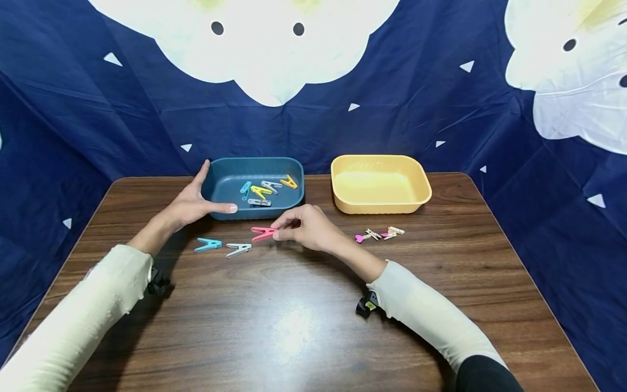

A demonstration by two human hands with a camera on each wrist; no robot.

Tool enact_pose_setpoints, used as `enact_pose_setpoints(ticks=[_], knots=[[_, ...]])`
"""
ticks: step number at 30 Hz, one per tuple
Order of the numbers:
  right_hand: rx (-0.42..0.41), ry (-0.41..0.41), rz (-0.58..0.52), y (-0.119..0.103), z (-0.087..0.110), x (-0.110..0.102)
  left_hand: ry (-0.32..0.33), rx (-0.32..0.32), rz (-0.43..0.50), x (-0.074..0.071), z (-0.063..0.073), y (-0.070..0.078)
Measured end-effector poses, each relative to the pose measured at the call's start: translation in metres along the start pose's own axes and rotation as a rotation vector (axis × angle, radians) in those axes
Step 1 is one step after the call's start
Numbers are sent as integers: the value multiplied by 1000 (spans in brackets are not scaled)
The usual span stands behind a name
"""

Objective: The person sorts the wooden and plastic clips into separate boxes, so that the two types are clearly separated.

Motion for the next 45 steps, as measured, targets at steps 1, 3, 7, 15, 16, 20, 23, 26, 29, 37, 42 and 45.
enact_pose_setpoints(ticks=[1, 3, 7, 15, 16, 20, 23, 26, 29, 37, 42, 45], knots=[[-9, 5, 0, -1, 0, -1, 2, 1, 0, 0, 0, 0], [-24, 19, 2, -3, -1, -3, 3, 2, 0, 0, 0, 0], [-38, 45, -7, -6, -3, -8, 2, -1, 2, -1, 0, -1], [-46, 93, -31, -14, -10, -18, -3, -3, 2, -1, -1, 0], [-44, 102, -34, -15, -11, -20, -2, -1, 4, -1, -1, 0], [-26, 140, -55, -17, -18, -27, 1, 5, 8, 0, 0, 1], [-6, 169, -60, -17, -22, -31, 0, 7, 10, 0, 1, 2], [10, 200, -61, -15, -26, -36, -2, 8, 9, 0, 1, 2], [16, 235, -63, -13, -31, -40, -3, 6, 9, 0, 1, 1], [62, 296, -50, -13, -42, -45, 4, 14, 8, 0, 2, 0], [126, 319, -20, -14, -49, -47, 5, 17, 2, 0, 2, -1], [154, 334, -9, -13, -55, -49, 4, 15, -1, -1, 1, -1]])
Point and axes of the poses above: each hand's wrist, its own z-axis away from the middle knuckle, its own x-axis out of the palm, y = z × x, the point moved 3 cm from there along -z, towards the middle knuckle, and after that the axes turned 5 degrees about x, right-handed, at the moved point
